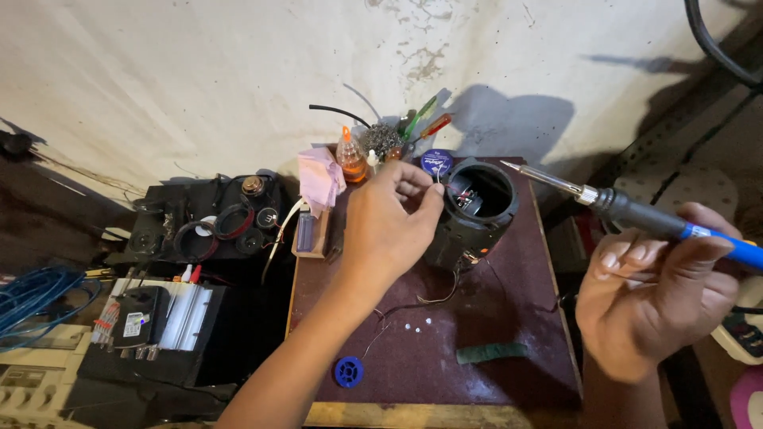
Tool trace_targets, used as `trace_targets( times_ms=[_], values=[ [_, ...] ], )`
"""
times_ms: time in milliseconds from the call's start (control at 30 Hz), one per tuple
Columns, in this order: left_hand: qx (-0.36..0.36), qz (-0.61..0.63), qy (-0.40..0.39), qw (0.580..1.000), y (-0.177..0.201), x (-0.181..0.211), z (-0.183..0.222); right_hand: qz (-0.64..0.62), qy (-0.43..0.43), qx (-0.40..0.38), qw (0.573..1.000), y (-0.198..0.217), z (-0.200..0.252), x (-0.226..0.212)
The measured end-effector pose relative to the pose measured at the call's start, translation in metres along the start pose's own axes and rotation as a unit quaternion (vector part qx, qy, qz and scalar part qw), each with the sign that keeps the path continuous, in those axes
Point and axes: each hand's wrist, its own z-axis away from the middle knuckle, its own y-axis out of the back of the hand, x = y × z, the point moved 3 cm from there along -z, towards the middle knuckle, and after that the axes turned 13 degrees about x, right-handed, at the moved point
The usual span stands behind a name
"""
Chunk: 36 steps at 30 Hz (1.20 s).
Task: Soldering wires onto a component inside a portable speaker housing on a repair bench.
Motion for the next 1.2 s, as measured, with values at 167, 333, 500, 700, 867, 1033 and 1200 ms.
trace_targets(
  times_ms=[167, 333, 500, 700, 867, 1033, 1200],
  values=[
    [0.0, 0.027, -0.016, 1.0, 0.001, -0.001, -0.002, -0.017, 0.0, -0.009, 1.0, 0.005, -0.002, 0.004],
    [-0.011, 0.023, -0.046, 0.999, 0.003, 0.005, -0.002, 0.015, 0.012, 0.011, 1.0, 0.006, -0.004, 0.007],
    [-0.022, 0.005, -0.024, 0.999, 0.002, 0.007, -0.001, -0.007, 0.017, 0.001, 1.0, 0.01, -0.013, 0.015],
    [-0.024, 0.004, 0.013, 1.0, 0.001, 0.011, -0.004, 0.049, 0.044, -0.004, 0.998, 0.002, -0.01, 0.01],
    [-0.029, -0.012, 0.027, 0.999, 0.0, 0.012, -0.006, -0.01, 0.013, -0.041, 0.999, -0.004, -0.01, 0.01],
    [-0.037, -0.027, 0.052, 0.998, 0.003, 0.016, -0.007, -0.007, 0.008, -0.063, 0.998, -0.001, -0.007, 0.011],
    [-0.044, -0.057, 0.047, 0.996, 0.0, 0.015, -0.008, 0.004, -0.006, -0.046, 0.999, 0.006, -0.008, 0.018]
  ],
)
